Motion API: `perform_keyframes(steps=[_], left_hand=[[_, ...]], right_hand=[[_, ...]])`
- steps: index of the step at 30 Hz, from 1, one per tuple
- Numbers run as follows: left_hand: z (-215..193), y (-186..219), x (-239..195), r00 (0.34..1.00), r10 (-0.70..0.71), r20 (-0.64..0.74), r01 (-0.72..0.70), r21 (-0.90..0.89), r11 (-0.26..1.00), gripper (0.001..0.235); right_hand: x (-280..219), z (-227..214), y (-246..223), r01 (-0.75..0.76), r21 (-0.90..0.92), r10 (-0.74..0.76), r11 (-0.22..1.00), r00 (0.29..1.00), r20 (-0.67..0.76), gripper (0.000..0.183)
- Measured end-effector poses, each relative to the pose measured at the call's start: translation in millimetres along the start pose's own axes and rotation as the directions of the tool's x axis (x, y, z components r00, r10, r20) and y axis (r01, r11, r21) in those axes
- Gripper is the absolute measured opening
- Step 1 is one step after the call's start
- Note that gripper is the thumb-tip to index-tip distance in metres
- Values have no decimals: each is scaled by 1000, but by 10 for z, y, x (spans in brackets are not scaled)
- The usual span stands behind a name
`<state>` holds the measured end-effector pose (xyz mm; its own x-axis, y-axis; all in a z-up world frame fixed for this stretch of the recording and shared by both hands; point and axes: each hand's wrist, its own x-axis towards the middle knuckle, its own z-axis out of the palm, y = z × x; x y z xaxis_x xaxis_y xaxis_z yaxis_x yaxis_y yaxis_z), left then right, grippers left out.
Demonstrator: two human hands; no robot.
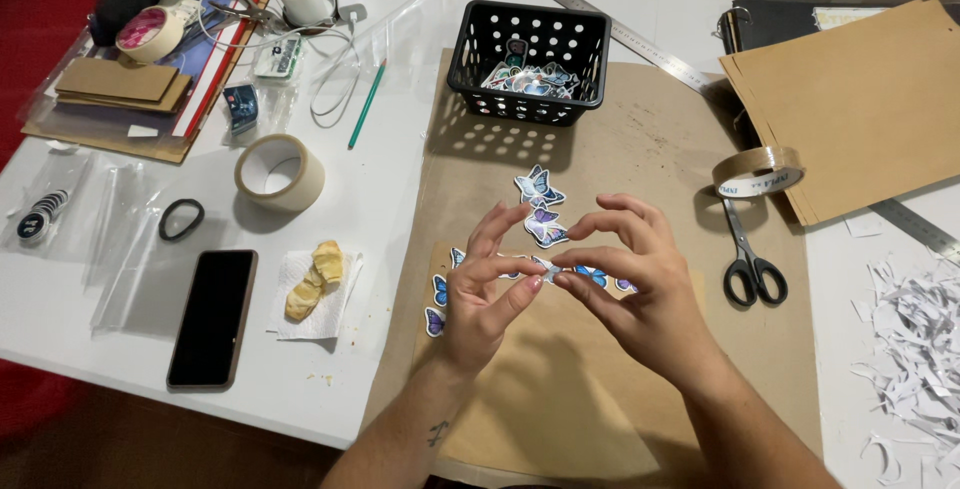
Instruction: The person arranges butterfly stickers in rows on a brown paper bag. They use scissors to cut a piece of clear tape and apply it to the bag, then continue placing and adjusting the stickers by hand.
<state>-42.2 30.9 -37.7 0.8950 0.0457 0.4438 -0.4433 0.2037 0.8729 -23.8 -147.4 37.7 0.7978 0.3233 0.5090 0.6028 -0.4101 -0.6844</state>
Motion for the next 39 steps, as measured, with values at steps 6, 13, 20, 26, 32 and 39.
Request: perform_keyframes(steps=[6, 13, 20, 26, 32, 39], left_hand=[[17, 27, -5, 1000, 0, 9, 0, -1, 1000, 11], [-71, 63, 27, 992, 46, -120, -33, 110, 993, 25], [-338, 240, 83, 646, 637, 421, -612, 785, 102, 18], [-348, 472, 207, 335, 675, 657, -752, 618, -229, 6], [-251, 654, 352, 214, 639, 739, -852, 462, -248, 10], [-178, 763, 340, 304, 597, 742, -869, 473, -146, 6]], right_hand=[[-24, 3, 1, 9, -2, -9, 1000, 999, 30, 8], [-39, -74, 81, -53, 46, 53, 998, 999, 8, 3], [-71, -148, 115, -488, 672, 413, 557, 865, 285, 13], [-108, -123, 219, -679, 687, 488, 259, 706, 513, 12], [-100, -185, 168, -794, 590, 533, 143, 564, 631, 13], [-160, -190, 104, -718, 613, 545, 329, 674, 498, 3]])
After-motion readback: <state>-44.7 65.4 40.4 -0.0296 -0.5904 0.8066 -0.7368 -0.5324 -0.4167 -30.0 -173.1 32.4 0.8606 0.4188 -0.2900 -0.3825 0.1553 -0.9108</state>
